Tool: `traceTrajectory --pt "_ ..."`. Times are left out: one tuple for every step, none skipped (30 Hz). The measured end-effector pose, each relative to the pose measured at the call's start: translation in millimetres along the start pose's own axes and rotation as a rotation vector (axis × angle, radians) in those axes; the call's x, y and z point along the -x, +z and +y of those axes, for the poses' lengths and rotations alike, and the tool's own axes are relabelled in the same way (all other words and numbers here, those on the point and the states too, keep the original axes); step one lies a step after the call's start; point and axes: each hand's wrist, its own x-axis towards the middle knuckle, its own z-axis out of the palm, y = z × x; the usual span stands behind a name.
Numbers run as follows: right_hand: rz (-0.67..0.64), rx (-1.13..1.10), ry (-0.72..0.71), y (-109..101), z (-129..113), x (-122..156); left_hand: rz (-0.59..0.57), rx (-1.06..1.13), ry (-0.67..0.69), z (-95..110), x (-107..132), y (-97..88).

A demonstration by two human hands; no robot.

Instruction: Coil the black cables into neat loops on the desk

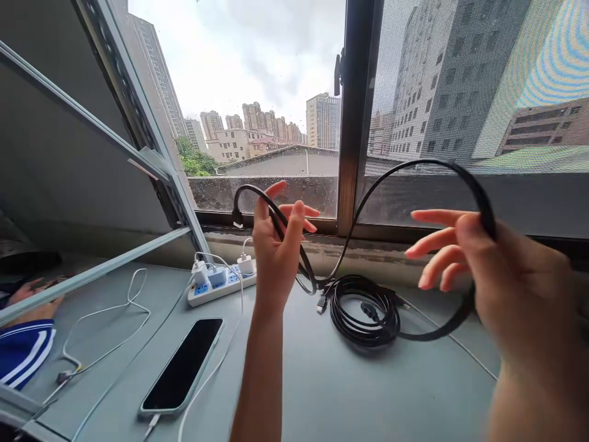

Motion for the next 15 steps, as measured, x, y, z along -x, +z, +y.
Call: traceTrajectory --pt "0.106 0.036 0.002 -5 1 -1 0.031 -0.023 0.007 -2 -2 -4.1" --pt "0.203 0.070 0.012 -10 2 -3 0.053 -0.040 0.011 -3 -5 -8.2" --pt "0.292 0.100 0.033 -14 4 -5 0.068 -0.052 0.012 -5 -7 -12.2" --pt "0.368 0.121 0.050 -17 6 -6 0.078 -0.060 0.008 -8 -9 -16.1" --pt "0.426 0.130 0.064 -19 9 -8 0.084 -0.067 -0.001 -10 -10 -19.7" --pt "0.471 0.127 0.071 -21 11 -10 0.089 -0.075 -0.019 -12 -12 -23.0" --pt "0.500 0.113 0.076 -21 13 -12 0.095 -0.078 -0.046 -14 -13 -25.9" --pt "0.520 0.096 0.077 -21 14 -13 0.106 -0.075 -0.081 -16 -15 -28.5" --pt "0.529 0.075 0.082 -21 14 -14 0.121 -0.069 -0.119 -18 -16 -30.8" --pt "0.528 0.048 0.098 -20 13 -15 0.142 -0.063 -0.156 -19 -17 -32.7" --pt "0.528 0.015 0.118 -19 12 -15 0.170 -0.055 -0.186 -20 -18 -34.5" --pt "0.528 -0.021 0.143 -19 10 -14 0.205 -0.047 -0.204 -21 -19 -36.1" --pt "0.534 -0.058 0.167 -19 9 -14 0.238 -0.040 -0.212 -21 -20 -37.7" --pt "0.538 -0.079 0.166 -20 10 -13 0.266 -0.031 -0.215 -21 -21 -39.3" --pt "0.535 -0.081 0.137 -23 13 -12 0.286 -0.016 -0.215 -21 -22 -41.0"
